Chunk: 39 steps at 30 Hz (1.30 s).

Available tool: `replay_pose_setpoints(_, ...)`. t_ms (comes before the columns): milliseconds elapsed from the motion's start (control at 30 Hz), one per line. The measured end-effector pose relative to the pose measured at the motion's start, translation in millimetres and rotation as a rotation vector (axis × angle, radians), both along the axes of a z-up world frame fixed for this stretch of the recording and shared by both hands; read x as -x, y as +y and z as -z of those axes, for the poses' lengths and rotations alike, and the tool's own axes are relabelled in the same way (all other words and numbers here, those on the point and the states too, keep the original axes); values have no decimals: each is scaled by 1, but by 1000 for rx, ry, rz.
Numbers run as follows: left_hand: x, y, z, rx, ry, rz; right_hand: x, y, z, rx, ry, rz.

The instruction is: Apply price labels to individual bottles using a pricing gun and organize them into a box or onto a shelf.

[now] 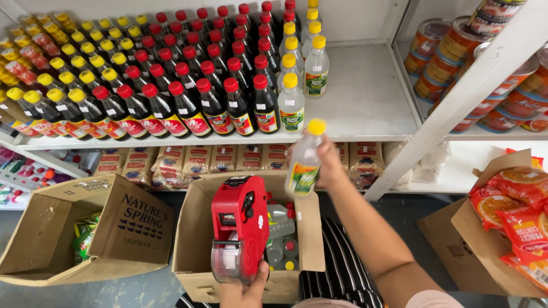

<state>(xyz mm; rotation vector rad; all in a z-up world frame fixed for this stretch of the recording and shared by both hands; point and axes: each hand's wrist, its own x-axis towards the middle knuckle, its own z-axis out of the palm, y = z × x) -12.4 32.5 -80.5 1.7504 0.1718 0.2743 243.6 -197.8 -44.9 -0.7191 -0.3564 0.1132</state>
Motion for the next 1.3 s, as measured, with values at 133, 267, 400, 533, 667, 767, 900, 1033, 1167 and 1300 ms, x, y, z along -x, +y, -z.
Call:
replay_pose_setpoints(133, -9, -9, 2, 177, 5, -13, -56, -40, -27, 92, -223, 232)
replay_pose_setpoints(267, -19, -8, 19, 106, -43, 117, -121, -70, -40, 260, -405, 412)
replay_pose_setpoints(400, -35, -8, 37, -35, -148, 154, -182, -82, -15, 298, -443, 452)
replay_pose_setpoints(533, -43, -12, 73, -80, -157, 40, -216, -81, 6, 526, -539, 572)
replay_pose_setpoints(667, -53, -7, 190, 5, -196, -197, -230, -85, 23, 651, -489, 620)
replay_pose_setpoints(767, -59, 1, 170, -72, -243, -164, -155, -72, -42, 1039, -448, 815)
replay_pose_setpoints(900, -71, -5, 129, -38, -201, 13, -140, -67, -15, 1279, -440, 926)
replay_pose_setpoints(1033, -74, -6, 110, -29, -147, 58, -138, -63, -9, 1269, -340, 839)
replay_pose_setpoints(1167, -74, -13, 90, -108, -103, 47, -149, -59, -6, 1267, -347, 830)
replay_pose_setpoints(1300, -69, -19, 63, -36, -78, 11, -156, -57, -5, 1294, -307, 852)
